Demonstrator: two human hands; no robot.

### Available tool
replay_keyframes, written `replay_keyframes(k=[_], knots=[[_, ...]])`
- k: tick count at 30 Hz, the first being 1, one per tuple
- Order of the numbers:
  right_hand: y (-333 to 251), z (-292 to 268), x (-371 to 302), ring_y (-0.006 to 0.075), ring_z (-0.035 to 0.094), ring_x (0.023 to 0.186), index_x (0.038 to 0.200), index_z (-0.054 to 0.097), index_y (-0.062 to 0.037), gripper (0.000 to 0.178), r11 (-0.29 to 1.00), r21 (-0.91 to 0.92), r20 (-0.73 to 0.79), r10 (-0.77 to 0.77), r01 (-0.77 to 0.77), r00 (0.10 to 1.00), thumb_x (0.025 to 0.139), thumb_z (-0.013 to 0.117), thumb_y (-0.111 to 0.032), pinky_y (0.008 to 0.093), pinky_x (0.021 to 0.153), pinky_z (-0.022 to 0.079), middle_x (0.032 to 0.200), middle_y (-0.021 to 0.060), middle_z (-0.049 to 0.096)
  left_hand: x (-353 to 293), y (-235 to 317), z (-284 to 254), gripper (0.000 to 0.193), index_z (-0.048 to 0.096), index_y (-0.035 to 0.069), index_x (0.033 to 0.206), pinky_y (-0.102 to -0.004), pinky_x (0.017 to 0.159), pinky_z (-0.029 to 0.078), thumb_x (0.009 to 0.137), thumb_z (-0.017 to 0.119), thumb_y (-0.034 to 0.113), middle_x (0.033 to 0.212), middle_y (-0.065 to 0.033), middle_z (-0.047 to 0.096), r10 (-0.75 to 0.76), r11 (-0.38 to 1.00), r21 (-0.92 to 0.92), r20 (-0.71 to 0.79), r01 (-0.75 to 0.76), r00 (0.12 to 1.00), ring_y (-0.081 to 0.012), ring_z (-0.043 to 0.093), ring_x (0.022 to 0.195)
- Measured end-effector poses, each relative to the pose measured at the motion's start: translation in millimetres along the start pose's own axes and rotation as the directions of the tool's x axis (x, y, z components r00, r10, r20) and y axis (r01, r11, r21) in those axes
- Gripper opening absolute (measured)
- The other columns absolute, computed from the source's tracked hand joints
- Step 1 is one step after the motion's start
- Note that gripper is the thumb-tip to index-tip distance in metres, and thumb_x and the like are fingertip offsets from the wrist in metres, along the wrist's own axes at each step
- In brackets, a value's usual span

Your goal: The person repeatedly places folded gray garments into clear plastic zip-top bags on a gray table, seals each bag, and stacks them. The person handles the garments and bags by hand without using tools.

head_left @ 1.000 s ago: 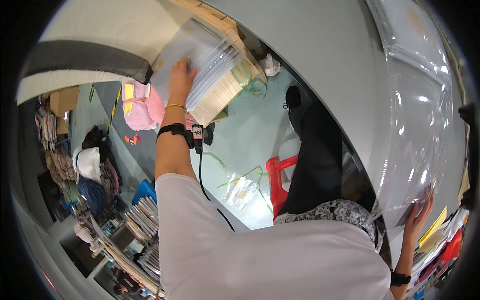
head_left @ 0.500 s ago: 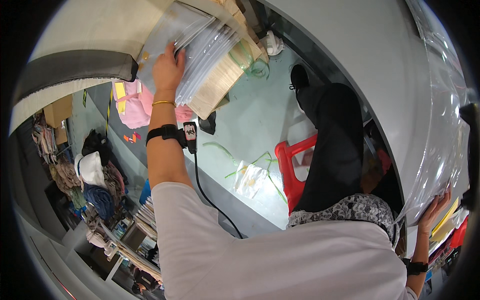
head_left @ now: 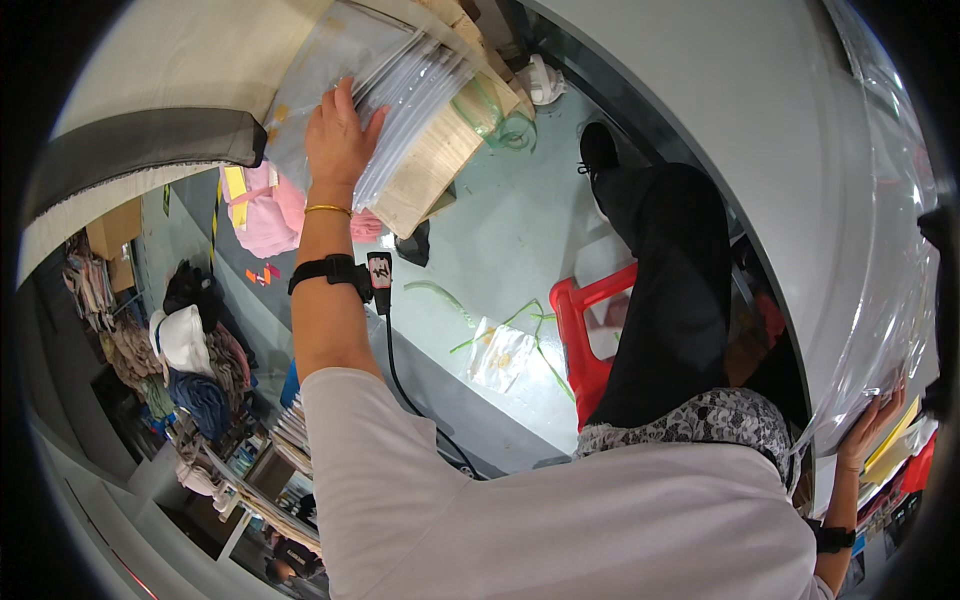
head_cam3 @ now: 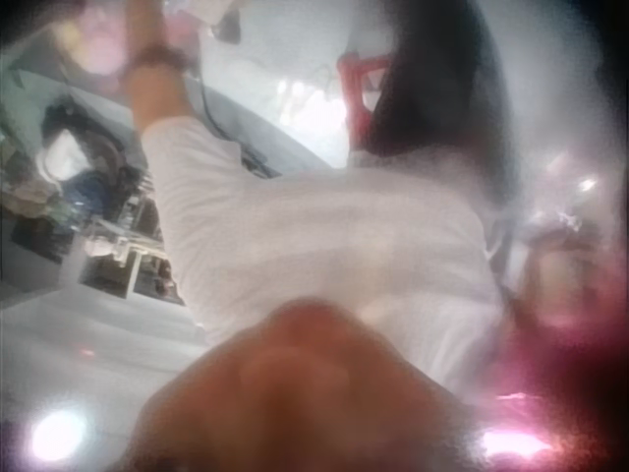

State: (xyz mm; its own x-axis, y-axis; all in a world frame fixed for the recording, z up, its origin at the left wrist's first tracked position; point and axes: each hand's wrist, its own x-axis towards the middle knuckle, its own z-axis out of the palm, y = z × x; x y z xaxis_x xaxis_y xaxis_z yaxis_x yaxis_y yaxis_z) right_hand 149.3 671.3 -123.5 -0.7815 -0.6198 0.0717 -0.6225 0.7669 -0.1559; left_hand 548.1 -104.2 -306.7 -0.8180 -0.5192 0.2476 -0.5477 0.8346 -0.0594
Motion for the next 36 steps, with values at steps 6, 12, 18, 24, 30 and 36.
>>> replay_keyframes(k=[6, 12, 18, 24, 30, 36], knots=[[-2, -2, 0, 0.0356, 0.029, 0.15, 0.154, 0.036, 0.0008, 0.054, 1.0, 0.023, 0.013, 0.02, -0.02, 1.0, 0.11, 0.036, -0.029, 0.0461, 0.124, 0.02, 0.158, 0.0208, 0.034, 7, 1, -1, 0.061, 0.053, 0.009, 0.129, -0.0487, 0.078, 0.055, 0.084, 0.081, 0.039, 0.111, -0.0171, 0.068, -0.056, 0.998, 0.015, 0.044, 0.055, 0.997, -0.04, 0.067, 0.095], [6, -2, -3, 0.0347, 0.031, 0.149, 0.153, 0.037, 0.0006, 0.053, 0.999, 0.016, -0.005, 0.036, -0.036, 0.999, 0.11, 0.037, -0.03, 0.0463, 0.124, 0.021, 0.157, 0.0198, 0.035, 15, -6, 1, 0.052, 0.058, 0.01, 0.122, -0.0481, 0.076, 0.056, 0.084, 0.08, 0.038, 0.103, -0.0164, 0.074, -0.198, 0.98, 0.01, 0.133, 0.199, 0.971, -0.0378, 0.072, 0.091], [11, -3, -7, 0.034, 0.032, 0.148, 0.154, 0.037, -0.0007, 0.053, 0.997, 0.046, -0.002, 0.069, -0.068, 0.998, 0.11, 0.038, -0.031, 0.046, 0.124, 0.022, 0.158, 0.0183, 0.036, 20, -37, 0, 0.05, 0.07, 0.006, 0.116, -0.0434, 0.076, 0.056, 0.082, 0.083, 0.041, 0.091, -0.0179, 0.076, -0.398, 0.89, -0.176, 0.149, 0.421, 0.905, -0.0368, 0.073, 0.088], [6, -6, -5, 0.0337, 0.033, 0.148, 0.154, 0.038, -0.0005, 0.051, 0.998, 0.037, 0.01, 0.04, -0.041, 0.999, 0.111, 0.038, -0.028, 0.0454, 0.124, 0.023, 0.158, 0.018, 0.038, 40, -71, 2, 0.056, 0.076, 0.007, 0.113, -0.0393, 0.077, 0.055, 0.077, 0.085, 0.048, 0.097, -0.017, 0.077, -0.4, 0.757, -0.382, 0.371, 0.53, 0.838, -0.0323, 0.074, 0.087], [7, -7, -5, 0.0337, 0.034, 0.148, 0.154, 0.038, -0.0003, 0.051, 1.0, 0.008, 0.015, 0.006, -0.006, 1.0, 0.111, 0.038, -0.028, 0.0455, 0.124, 0.023, 0.158, 0.018, 0.037, 31, -17, -9, 0.056, 0.065, 0.005, 0.124, -0.0431, 0.081, 0.058, 0.079, 0.082, 0.034, 0.104, -0.0136, 0.077, -0.375, 0.924, 0.02, 0.255, 0.383, 0.891, -0.0324, 0.073, 0.095], [1, -3, -2, 0.0354, 0.033, 0.148, 0.154, 0.038, -0.0011, 0.051, 0.999, 0.051, 0.006, 0.018, -0.019, 1.0, 0.11, 0.038, -0.026, 0.0463, 0.124, 0.022, 0.158, 0.0194, 0.037, 16, 23, 15, 0.05, 0.055, 0.008, 0.123, -0.0482, 0.081, 0.058, 0.079, 0.076, 0.019, 0.12, -0.0113, 0.066, -0.307, 0.934, 0.213, 0.067, 0.287, 0.949, -0.0334, 0.065, 0.106]])
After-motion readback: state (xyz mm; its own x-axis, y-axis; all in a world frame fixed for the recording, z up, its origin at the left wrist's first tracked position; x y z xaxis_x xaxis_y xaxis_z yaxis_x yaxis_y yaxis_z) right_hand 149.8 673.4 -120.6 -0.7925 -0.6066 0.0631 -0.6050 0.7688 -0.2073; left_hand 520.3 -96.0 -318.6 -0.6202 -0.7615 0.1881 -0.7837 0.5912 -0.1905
